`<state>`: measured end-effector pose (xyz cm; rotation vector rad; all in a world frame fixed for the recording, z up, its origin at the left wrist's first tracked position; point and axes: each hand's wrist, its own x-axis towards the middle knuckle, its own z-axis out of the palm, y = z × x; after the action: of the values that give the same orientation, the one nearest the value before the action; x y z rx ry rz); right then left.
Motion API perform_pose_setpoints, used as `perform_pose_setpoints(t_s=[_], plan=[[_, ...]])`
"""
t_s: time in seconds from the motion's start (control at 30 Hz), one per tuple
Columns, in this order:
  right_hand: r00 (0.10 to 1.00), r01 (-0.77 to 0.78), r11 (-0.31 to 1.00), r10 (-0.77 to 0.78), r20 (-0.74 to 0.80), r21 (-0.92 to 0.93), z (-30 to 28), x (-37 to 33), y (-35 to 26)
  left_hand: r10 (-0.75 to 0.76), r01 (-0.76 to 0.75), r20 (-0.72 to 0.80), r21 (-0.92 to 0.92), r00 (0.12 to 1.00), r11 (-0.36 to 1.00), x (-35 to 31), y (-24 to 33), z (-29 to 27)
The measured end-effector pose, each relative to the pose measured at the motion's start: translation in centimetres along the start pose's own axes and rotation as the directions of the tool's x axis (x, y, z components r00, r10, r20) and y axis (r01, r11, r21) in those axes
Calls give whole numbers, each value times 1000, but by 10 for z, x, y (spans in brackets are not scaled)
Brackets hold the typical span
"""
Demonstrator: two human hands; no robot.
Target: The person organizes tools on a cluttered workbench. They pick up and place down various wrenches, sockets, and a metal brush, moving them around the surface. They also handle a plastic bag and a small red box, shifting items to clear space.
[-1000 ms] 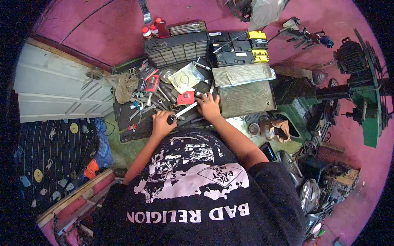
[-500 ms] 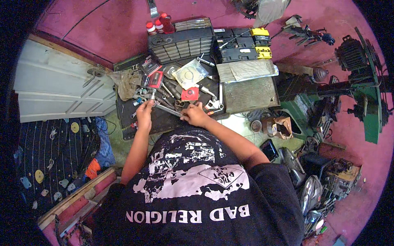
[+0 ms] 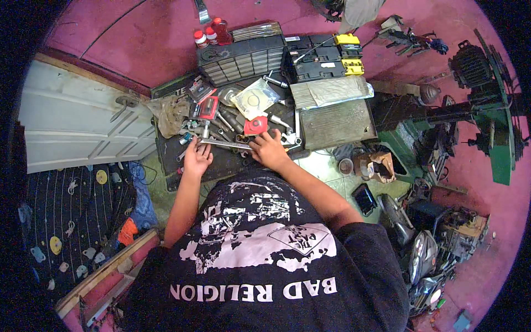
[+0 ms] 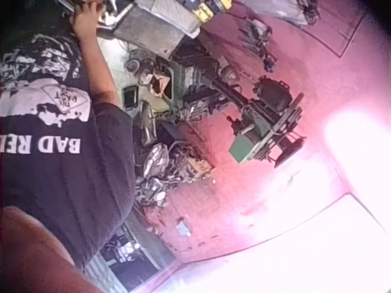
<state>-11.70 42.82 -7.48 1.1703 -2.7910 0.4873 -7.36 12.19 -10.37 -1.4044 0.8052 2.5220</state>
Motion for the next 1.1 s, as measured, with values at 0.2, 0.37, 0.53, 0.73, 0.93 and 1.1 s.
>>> perform_pose_setpoints(t_s=[0.2,0.37,0.53,0.73,0.93,1.1], plan=[[984,-166,920,132,118,356,18,-6,4,126,-137,90,128,988,982,2,-3,8],[919,-325,799,140,370,507,30,-15,16,23,-32,95,104,995,994,17,-20,0],[806,-505,717,193,560,480,6,-9,19,36,-26,-71,140,997,990,19,-29,0],[851,-519,346,125,510,782,37,-30,45,85,-71,-134,101,987,992,36,-17,-8],[837,-534,508,206,507,676,33,-42,66,-13,52,-171,225,985,973,47,3,-24],[793,-607,786,593,138,113,0,-37,80,48,23,-342,201,939,979,47,-7,-35]])
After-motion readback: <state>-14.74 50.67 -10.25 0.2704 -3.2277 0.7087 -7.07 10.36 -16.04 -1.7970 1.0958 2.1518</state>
